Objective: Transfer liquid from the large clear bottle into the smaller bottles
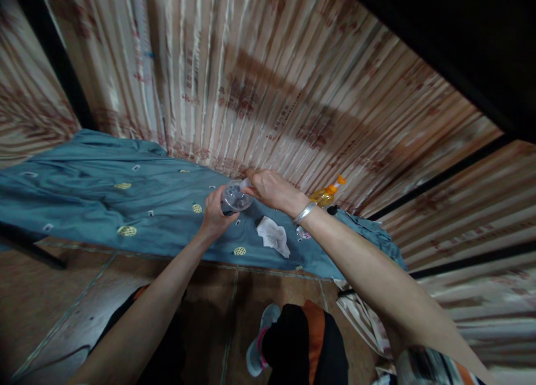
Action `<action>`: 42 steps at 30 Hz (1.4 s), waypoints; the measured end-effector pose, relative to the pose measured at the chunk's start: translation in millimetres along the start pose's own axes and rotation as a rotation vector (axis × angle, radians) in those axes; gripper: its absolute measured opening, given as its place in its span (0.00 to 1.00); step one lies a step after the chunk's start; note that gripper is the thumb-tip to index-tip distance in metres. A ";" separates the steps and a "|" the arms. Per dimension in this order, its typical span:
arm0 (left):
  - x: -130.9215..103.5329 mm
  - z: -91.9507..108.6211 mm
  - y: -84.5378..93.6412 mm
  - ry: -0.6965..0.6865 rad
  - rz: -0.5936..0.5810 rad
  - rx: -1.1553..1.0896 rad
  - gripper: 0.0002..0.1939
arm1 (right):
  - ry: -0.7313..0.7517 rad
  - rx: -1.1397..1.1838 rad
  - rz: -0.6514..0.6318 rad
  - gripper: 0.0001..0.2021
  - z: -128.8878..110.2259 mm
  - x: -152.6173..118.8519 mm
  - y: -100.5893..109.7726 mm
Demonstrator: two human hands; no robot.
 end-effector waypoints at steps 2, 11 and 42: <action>-0.1 -0.1 0.6 0.000 -0.001 0.002 0.40 | -0.017 -0.086 -0.015 0.19 -1.6 0.6 0.5; 1.7 -3.4 1.8 0.004 -0.010 0.025 0.42 | 0.023 -0.150 -0.028 0.20 -9.1 2.2 7.6; 2.7 -8.1 4.3 -0.041 0.007 0.031 0.42 | -0.026 -0.023 -0.096 0.18 -9.3 8.7 10.2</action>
Point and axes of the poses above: each hand's wrist, its own x-axis towards the middle knuckle, its own y-axis out of the back of the hand, z = x × y, the point moved 4 cm from there along x, towards the middle knuckle, and after that the axes turned 3 degrees about -x, right-handed, at the moved point
